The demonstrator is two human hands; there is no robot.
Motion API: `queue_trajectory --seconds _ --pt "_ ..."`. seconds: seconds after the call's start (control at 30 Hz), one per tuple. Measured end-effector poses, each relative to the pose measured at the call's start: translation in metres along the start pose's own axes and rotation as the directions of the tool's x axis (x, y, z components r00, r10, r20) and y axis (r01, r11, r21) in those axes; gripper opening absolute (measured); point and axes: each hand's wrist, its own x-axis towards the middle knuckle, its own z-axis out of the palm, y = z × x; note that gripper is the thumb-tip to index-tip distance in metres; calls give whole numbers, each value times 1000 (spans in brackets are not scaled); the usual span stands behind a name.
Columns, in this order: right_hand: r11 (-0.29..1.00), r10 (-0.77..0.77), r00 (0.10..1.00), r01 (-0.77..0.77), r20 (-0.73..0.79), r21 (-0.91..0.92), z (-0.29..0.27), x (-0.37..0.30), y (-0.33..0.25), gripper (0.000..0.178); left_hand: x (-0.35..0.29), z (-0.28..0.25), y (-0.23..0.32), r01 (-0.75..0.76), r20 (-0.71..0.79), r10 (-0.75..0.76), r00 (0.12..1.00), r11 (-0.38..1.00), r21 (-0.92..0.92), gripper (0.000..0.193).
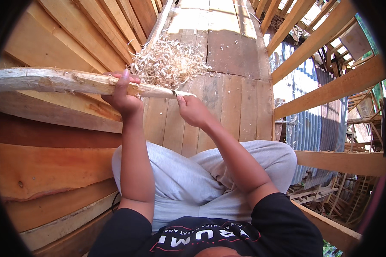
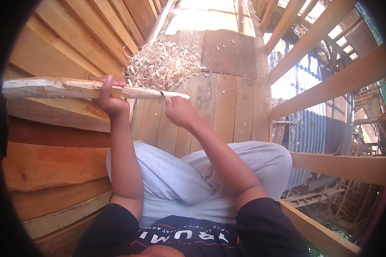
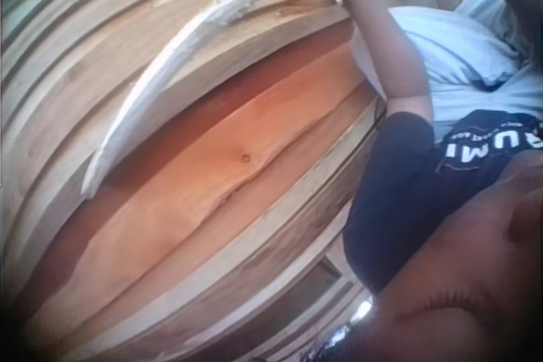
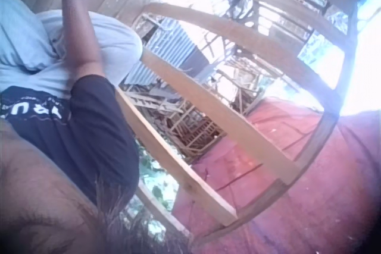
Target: The person sits cross-legged and uses a small knife to shave and shape a long piece of wood. They hold the wood with one hand and repeatedly scrape the surface with the knife, producing wood shavings that accumulate on the floor.
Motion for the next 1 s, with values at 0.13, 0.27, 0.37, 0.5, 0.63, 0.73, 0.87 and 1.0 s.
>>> queue_trajectory --seconds 0.13,0.27,0.37,0.5,0.63,0.73,0.87,1.0 --pt "961 275 961 -275 -17 -38 -9 15 65 50 -1 4 -3 51 41 -47 998 993 -106 16" --pt "918 392 912 -396 124 11 -19 10 44 51 -5 11 5 -6 42 6 999 1000 -7 15" --pt "974 217 971 -222 96 37 -12 -2 10 51 -1 6 1 -20 -25 23 999 992 121 13" --pt "999 44 998 -44 39 18 -9 6 18 49 -4 10 0 -17 -10 18 1000 993 113 13" --pt "992 122 990 -124 64 29 -6 16 34 49 -2 6 -1 15 -36 -11 999 995 95 13" --pt "993 86 993 -92 -81 -72 4 7 21 47 -2 8 -1 25 -57 -22 998 998 64 13" --pt "992 -63 998 59 -32 -108 -11 -20 -33 48 -2 0 2 27 -68 -23 997 998 61 13" --pt "993 54 995 -62 -81 -105 -1 6 12 49 -2 2 -3 7 -25 -8 1000 1000 -20 15"
